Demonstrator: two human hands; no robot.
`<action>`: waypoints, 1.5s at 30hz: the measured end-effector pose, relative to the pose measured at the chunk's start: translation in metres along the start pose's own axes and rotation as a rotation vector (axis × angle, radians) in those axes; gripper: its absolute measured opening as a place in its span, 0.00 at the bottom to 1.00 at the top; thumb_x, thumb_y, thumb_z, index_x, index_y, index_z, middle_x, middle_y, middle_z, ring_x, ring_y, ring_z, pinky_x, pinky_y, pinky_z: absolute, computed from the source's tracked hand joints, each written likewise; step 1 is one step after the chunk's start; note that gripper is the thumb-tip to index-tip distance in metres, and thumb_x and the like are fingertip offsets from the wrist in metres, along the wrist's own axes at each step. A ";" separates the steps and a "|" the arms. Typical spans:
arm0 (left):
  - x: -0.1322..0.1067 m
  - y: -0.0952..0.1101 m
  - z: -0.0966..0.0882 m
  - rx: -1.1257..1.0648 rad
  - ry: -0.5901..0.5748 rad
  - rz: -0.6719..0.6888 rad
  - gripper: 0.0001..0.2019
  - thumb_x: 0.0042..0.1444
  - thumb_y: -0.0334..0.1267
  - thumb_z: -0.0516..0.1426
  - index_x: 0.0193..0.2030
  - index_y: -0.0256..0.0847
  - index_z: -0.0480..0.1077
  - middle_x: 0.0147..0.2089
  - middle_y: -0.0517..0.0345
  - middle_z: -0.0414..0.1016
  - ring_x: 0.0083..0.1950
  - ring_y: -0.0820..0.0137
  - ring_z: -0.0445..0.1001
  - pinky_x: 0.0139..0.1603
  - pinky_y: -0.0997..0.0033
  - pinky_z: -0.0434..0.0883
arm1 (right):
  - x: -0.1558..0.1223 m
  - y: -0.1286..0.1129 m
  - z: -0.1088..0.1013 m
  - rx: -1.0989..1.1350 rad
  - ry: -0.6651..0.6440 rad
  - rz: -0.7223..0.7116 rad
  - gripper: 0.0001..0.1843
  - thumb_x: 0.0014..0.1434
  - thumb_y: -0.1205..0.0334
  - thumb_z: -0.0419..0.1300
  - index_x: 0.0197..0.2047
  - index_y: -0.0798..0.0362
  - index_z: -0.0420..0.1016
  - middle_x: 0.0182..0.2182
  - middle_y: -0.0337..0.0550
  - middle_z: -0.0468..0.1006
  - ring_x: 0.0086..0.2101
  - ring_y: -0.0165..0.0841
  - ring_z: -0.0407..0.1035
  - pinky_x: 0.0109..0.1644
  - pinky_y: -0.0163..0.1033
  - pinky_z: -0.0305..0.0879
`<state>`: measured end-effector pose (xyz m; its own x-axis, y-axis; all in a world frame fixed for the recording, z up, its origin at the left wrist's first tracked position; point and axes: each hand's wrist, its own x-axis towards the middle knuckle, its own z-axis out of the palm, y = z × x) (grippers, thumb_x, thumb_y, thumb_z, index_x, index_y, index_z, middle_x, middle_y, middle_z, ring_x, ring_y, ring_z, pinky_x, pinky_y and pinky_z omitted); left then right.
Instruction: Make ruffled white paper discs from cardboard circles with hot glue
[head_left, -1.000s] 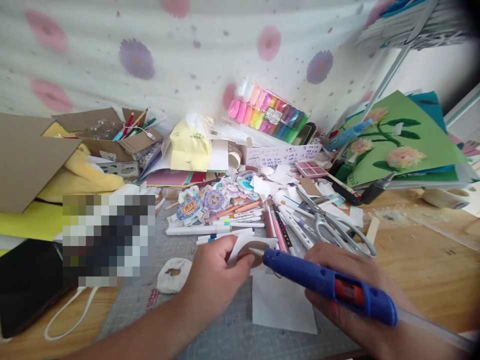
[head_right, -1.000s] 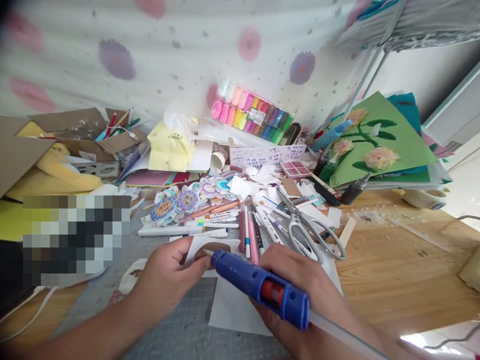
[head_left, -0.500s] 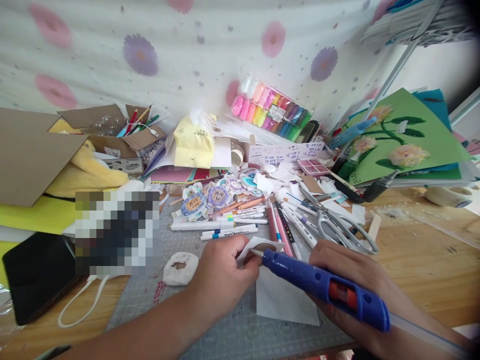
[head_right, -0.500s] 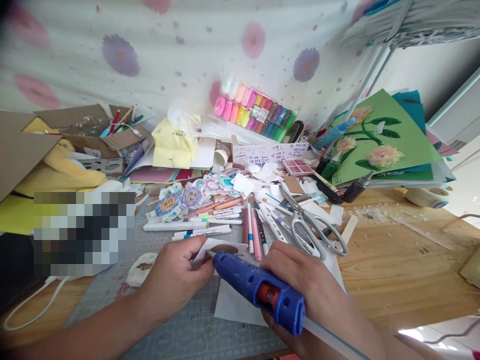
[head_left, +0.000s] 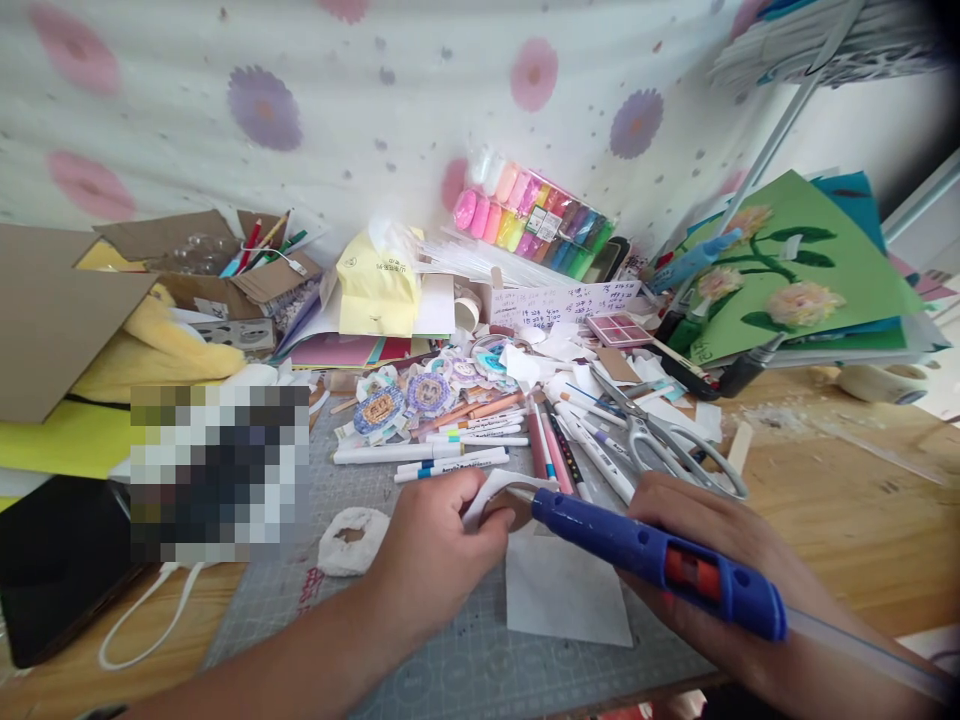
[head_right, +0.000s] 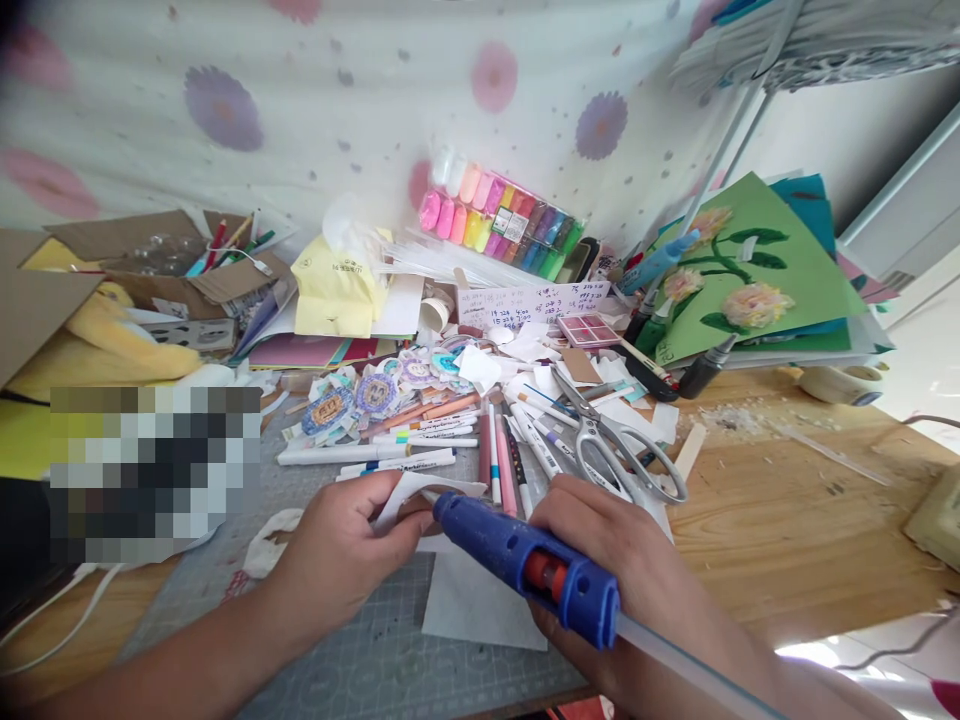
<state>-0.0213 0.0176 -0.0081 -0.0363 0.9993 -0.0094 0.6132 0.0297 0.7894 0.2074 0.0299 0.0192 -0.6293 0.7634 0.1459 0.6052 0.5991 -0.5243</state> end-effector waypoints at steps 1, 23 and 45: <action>0.000 0.001 0.000 -0.004 -0.002 -0.007 0.08 0.48 0.38 0.54 0.22 0.40 0.68 0.21 0.63 0.65 0.26 0.71 0.63 0.24 0.74 0.55 | -0.001 0.001 0.000 0.003 0.000 0.016 0.05 0.54 0.68 0.55 0.29 0.49 0.63 0.27 0.38 0.70 0.27 0.32 0.67 0.27 0.35 0.62; 0.003 -0.002 -0.004 -0.368 -0.137 -0.132 0.06 0.50 0.40 0.57 0.29 0.39 0.70 0.26 0.62 0.70 0.29 0.69 0.66 0.29 0.72 0.62 | -0.014 0.011 0.002 -0.013 0.114 0.147 0.08 0.56 0.64 0.56 0.26 0.49 0.62 0.23 0.35 0.66 0.24 0.30 0.63 0.26 0.35 0.57; 0.003 -0.005 -0.002 -0.758 -0.132 -0.207 0.08 0.49 0.37 0.60 0.36 0.37 0.76 0.33 0.54 0.79 0.39 0.61 0.74 0.39 0.67 0.68 | -0.021 0.020 -0.001 -0.052 -0.113 0.118 0.03 0.55 0.64 0.57 0.30 0.50 0.66 0.28 0.38 0.70 0.29 0.32 0.67 0.30 0.37 0.62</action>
<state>-0.0262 0.0205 -0.0111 0.0320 0.9712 -0.2363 -0.1016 0.2383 0.9659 0.2332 0.0259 0.0062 -0.6009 0.7992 -0.0107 0.7009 0.5204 -0.4878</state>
